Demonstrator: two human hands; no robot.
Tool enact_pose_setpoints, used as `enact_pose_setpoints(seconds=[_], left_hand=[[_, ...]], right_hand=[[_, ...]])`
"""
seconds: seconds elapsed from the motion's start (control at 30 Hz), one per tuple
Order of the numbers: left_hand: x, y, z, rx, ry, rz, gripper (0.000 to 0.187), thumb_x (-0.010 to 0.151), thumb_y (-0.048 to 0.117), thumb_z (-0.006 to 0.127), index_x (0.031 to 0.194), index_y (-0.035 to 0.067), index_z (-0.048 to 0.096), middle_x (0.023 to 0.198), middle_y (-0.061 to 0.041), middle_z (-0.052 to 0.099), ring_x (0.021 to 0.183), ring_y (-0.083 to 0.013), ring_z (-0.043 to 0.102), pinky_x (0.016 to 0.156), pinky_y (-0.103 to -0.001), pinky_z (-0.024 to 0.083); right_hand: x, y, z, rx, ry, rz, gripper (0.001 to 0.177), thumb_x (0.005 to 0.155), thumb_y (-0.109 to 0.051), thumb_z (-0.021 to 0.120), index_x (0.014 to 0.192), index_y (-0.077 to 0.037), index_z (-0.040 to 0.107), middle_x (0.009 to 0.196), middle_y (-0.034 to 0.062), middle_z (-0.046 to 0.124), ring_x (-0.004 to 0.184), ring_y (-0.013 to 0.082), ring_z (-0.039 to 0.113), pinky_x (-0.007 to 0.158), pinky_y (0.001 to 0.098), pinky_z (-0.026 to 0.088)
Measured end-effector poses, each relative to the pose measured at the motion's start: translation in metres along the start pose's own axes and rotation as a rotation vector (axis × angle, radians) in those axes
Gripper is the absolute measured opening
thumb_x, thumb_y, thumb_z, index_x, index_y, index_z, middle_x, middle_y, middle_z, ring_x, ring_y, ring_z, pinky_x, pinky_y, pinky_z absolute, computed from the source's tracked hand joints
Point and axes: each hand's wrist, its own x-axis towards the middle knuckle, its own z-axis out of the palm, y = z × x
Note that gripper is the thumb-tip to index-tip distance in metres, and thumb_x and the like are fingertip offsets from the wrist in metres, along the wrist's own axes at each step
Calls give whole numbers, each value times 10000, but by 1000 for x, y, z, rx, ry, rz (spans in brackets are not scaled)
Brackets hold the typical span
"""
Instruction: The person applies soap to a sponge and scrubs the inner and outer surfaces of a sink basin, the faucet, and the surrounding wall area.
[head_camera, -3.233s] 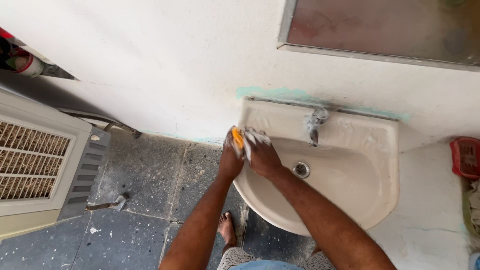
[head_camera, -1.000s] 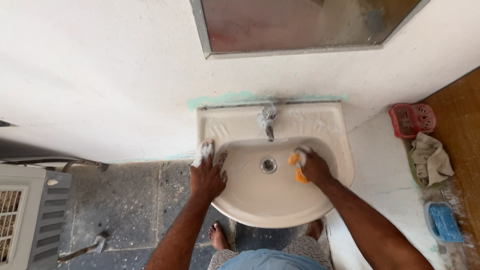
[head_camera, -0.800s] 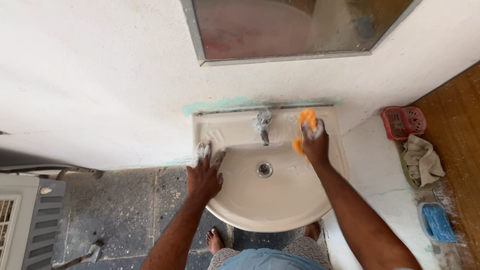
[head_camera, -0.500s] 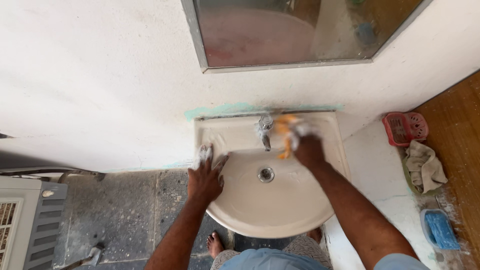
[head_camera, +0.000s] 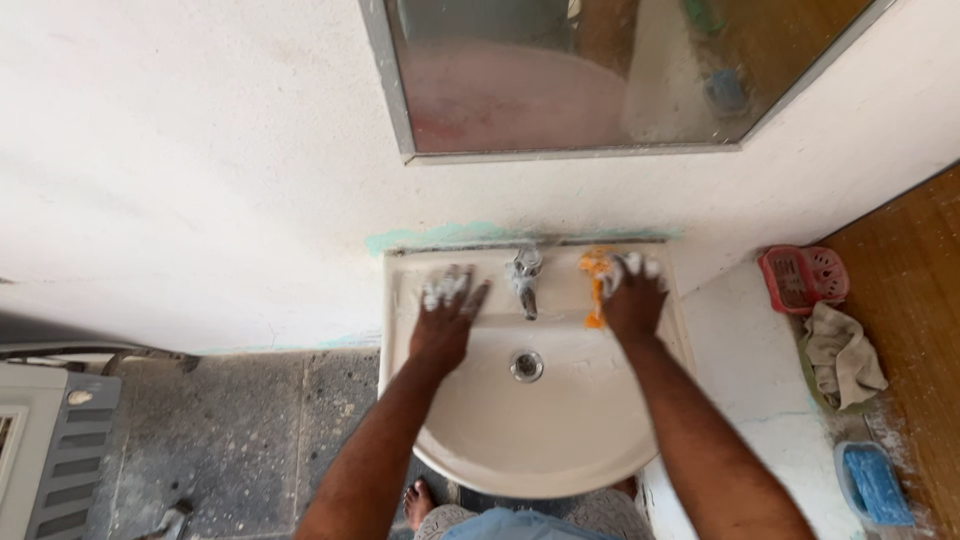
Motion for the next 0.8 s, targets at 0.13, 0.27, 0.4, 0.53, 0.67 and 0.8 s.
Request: enact_pose_setpoints(seconds=[0.13, 0.27, 0.4, 0.53, 0.67, 0.8], left_hand=[[23, 26, -15, -237, -47, 65, 917, 881, 66, 567, 1644, 162, 68, 1745, -79, 6, 1610, -280, -18, 1271, -598, 9], [35, 41, -19, -556, -142, -45, 966, 896, 261, 681, 1625, 132, 60, 1719, -99, 25, 1568, -354, 37, 1259, -601, 65], [63, 47, 12, -1160, 10, -191, 994, 896, 270, 658, 1690, 172, 68, 1634, -114, 406, 1388, -365, 521, 1192, -498, 383], [110, 70, 23, -1205, 553, -89, 668, 900, 125, 739, 1473, 71, 399, 1420, -244, 543, 1280, -427, 568, 1055, -473, 482], [140, 85, 7, -1349, 521, -378, 204, 831, 107, 741, 1015, 43, 683, 975, -152, 745, 920, -332, 713, 853, -448, 564], [156, 84, -5, -2151, 343, -608, 181, 974, 180, 753, 908, 13, 732, 780, -100, 665, 748, -261, 590, 672, -426, 461]], right_hand=[[5, -58, 11, 123, -130, -11, 491, 930, -397, 681, 1406, -302, 608, 1425, 223, 505, 1240, 470, 493, 939, 669, 429], [-18, -52, -13, 191, -102, -432, 622, 892, -410, 683, 1442, -182, 501, 1480, 201, 448, 1391, 460, 408, 1088, 689, 364], [-15, -9, -23, 110, -238, -483, 723, 895, -417, 686, 1529, -204, 411, 1514, 192, 388, 1377, 440, 356, 1058, 693, 317], [-15, -25, -1, 200, -203, -527, 683, 890, -381, 698, 1494, -189, 443, 1537, 177, 380, 1400, 431, 335, 1078, 684, 269], [-15, -30, 2, 240, -406, -473, 594, 896, -307, 692, 1450, -186, 514, 1571, 100, 378, 1448, 362, 324, 1148, 634, 263], [3, -30, -9, 576, -505, -257, 502, 904, -228, 685, 1382, -118, 577, 1394, 152, 563, 1259, 356, 523, 1043, 542, 395]])
